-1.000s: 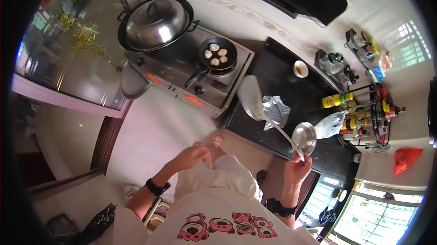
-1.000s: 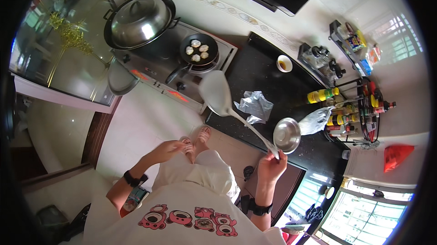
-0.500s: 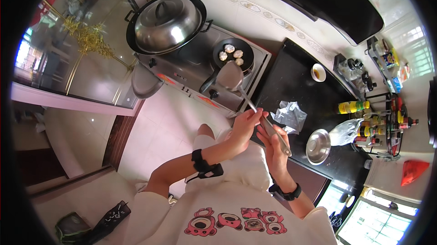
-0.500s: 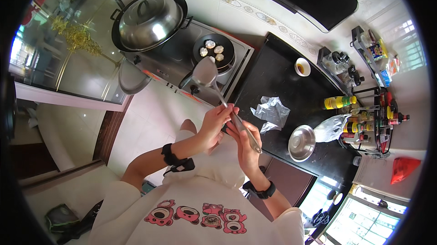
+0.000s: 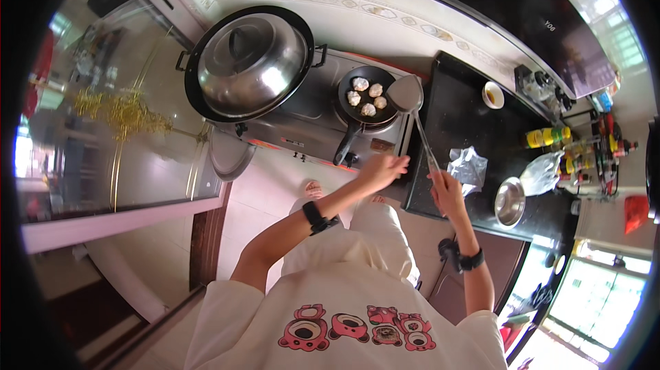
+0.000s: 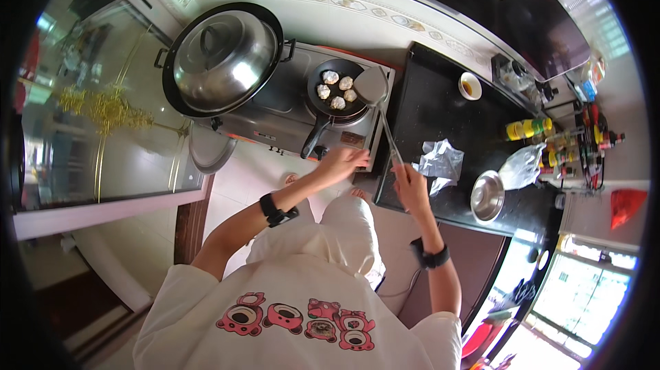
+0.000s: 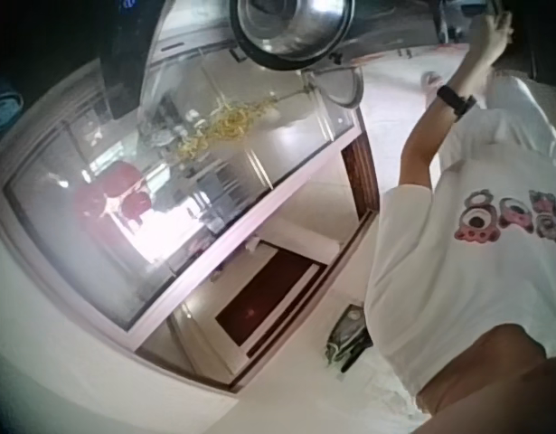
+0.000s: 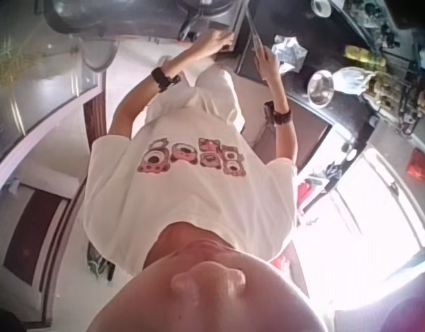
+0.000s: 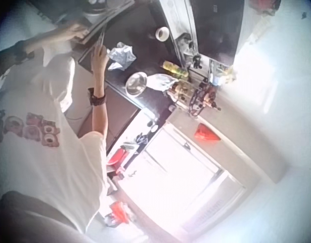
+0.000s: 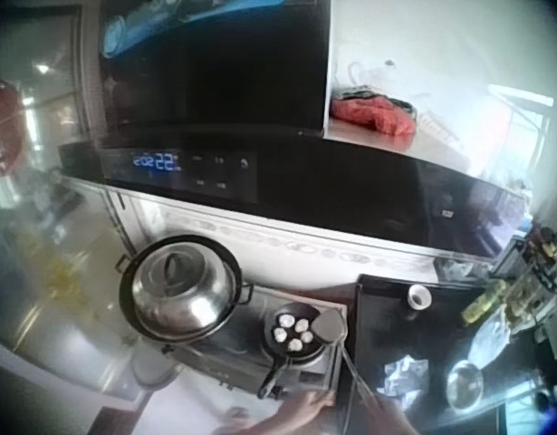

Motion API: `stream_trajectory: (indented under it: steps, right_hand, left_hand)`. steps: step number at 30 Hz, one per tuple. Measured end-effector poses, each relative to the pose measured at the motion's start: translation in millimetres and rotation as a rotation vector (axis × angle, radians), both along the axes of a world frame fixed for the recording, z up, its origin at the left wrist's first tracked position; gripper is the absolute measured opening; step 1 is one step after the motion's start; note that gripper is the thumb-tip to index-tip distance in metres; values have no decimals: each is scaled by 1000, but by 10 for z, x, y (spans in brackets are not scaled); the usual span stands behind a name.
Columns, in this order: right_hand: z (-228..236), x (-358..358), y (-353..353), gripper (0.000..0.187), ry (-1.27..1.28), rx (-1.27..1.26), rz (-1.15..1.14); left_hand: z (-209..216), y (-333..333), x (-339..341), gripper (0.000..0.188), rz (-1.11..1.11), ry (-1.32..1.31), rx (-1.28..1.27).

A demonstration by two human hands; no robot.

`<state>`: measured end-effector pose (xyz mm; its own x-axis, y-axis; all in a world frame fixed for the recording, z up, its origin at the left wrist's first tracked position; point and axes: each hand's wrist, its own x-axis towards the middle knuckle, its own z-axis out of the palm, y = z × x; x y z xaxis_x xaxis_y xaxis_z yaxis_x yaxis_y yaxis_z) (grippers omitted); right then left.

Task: The recorder prepares dumplings by frying them in a small pan, cleaning a large metal tray, and then flipping the dumplings.

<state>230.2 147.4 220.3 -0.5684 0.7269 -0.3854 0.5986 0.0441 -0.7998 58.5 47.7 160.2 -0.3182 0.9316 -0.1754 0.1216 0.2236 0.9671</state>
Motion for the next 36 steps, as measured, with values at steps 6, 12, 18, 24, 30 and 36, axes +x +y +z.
stream_trajectory:
  steps: [6, 12, 18, 24, 30, 36]
  right_hand:
    - [-386, -98, 275, 28, -136, 535, 312]
    - [-347, -215, 285, 28, -297, 576, 367]
    - [-453, -369, 383, 27, -325, 651, 425]
    - [-473, -398, 508, 29, -179, 476, 450]
    - [-685, -427, 555, 29, -32, 394, 400]
    - [-513, -470, 488, 31, -163, -60, 279]
  left_hand:
    - [-726, -1141, -831, 22, 126, 466, -161]
    - [-1203, -1934, -1111, 20, 145, 411, -386]
    - [-1680, -2602, -1107, 20, 270, 411, -508]
    - [-1847, -2835, -1017, 18, 317, 318, -570]
    - [-1930, -2835, -918, 17, 365, 199, -577]
    - [-1911, -2833, -931, 15, 370, 186, -577]
